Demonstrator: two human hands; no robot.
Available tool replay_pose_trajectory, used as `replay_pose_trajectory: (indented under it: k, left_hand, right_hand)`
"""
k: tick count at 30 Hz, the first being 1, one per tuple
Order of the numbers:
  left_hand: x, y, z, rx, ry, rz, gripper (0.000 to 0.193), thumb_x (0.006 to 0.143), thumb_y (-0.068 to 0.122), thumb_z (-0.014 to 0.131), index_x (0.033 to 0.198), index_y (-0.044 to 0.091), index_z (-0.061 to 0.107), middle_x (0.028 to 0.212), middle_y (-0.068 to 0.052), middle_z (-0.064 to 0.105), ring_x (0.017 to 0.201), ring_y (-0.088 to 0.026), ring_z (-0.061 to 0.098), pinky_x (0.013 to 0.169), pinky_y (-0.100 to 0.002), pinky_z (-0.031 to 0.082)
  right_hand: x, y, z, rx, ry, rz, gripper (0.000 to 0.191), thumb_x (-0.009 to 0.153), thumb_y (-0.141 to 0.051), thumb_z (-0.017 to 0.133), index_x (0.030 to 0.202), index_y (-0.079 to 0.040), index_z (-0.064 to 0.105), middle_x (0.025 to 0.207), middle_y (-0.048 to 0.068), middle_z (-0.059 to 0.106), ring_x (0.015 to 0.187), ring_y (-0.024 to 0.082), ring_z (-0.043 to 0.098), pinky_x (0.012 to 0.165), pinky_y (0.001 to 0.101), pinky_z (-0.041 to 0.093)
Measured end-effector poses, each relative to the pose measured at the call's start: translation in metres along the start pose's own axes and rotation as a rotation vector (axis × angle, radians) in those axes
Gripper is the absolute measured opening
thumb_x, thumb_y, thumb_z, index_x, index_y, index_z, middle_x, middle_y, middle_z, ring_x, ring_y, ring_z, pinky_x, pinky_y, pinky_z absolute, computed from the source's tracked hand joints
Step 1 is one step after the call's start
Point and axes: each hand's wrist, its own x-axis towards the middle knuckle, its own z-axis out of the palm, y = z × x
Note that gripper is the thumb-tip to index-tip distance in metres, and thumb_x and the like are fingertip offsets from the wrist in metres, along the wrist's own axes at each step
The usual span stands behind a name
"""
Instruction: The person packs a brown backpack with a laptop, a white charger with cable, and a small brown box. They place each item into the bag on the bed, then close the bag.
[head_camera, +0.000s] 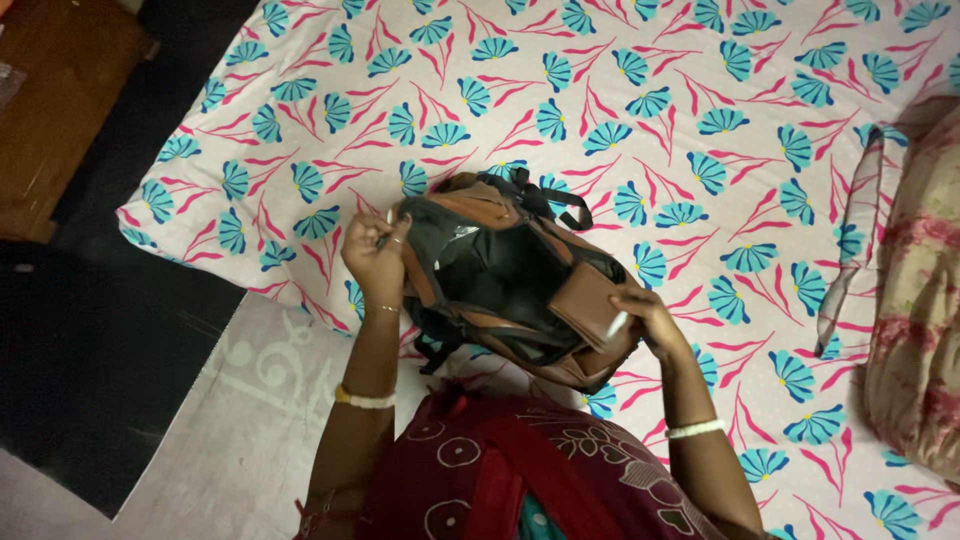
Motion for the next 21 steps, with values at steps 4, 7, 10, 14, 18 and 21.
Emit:
replay_pose_trajectory:
  k: [4,7,10,14,18,21]
  left_hand:
    - [0.016,-0.009,-0.002,-0.088,-0.013,-0.043,0.037,0.09,-0.01,0.078,0.086,0.009,0.047,0.083,0.004,0.046,0.074,-0.005,0.041,0.07,-0.02,0.038]
    - [0.01,-0.012,0.004,-0.107,-0.057,-0.079,0.037,0.09,-0.011,0.076,0.086,0.01,0.046,0.082,0.004,0.046,0.075,-0.005,0.041,0.072,-0.021,0.039]
    - [-0.01,-0.01,0.016,-0.167,-0.179,-0.099,0.035,0.088,-0.011,0.074,0.087,0.01,0.046,0.086,0.003,0.051,0.081,-0.007,0.048,0.08,-0.022,0.045]
    - [-0.05,0.011,0.031,-0.061,-0.363,-0.086,0.03,0.086,-0.008,0.077,0.085,0.007,0.051,0.092,-0.002,0.061,0.088,-0.011,0.058,0.084,-0.025,0.051]
    - [-0.09,0.04,0.036,0.207,-0.548,0.008,0.014,0.09,0.002,0.073,0.083,0.004,0.06,0.089,-0.007,0.069,0.084,-0.018,0.068,0.08,-0.03,0.054]
    - [-0.092,0.051,0.034,0.263,-0.602,0.014,0.016,0.088,0.006,0.075,0.083,0.004,0.06,0.088,-0.009,0.07,0.083,-0.022,0.07,0.076,-0.032,0.055]
  right_hand:
    - [-0.01,0.006,-0.004,0.179,-0.022,-0.092,0.049,0.09,-0.017,0.071,0.132,0.006,0.061,0.112,0.005,0.072,0.095,0.009,0.072,0.08,0.0229,0.057]
    - [-0.001,-0.005,0.023,0.104,-0.018,-0.085,0.049,0.093,-0.021,0.073,0.135,0.003,0.063,0.104,0.004,0.069,0.081,0.011,0.064,0.066,0.0243,0.05]
    - [0.023,-0.022,0.073,0.02,-0.049,0.045,0.043,0.093,-0.022,0.071,0.128,0.002,0.063,0.09,0.01,0.067,0.071,0.02,0.068,0.065,0.0299,0.058]
    - [0.069,-0.037,0.169,-0.479,-0.086,0.097,0.039,0.093,-0.025,0.068,0.124,-0.002,0.063,0.097,0.005,0.069,0.078,0.014,0.067,0.067,0.0269,0.059]
    - [0.091,-0.036,0.219,-0.654,-0.132,-0.115,0.043,0.091,-0.024,0.07,0.127,-0.002,0.06,0.102,0.006,0.067,0.085,0.015,0.065,0.072,0.0277,0.056]
    - [0.094,-0.033,0.231,-0.699,-0.17,-0.189,0.047,0.09,-0.023,0.071,0.129,-0.001,0.058,0.106,0.007,0.066,0.089,0.016,0.063,0.076,0.0283,0.054]
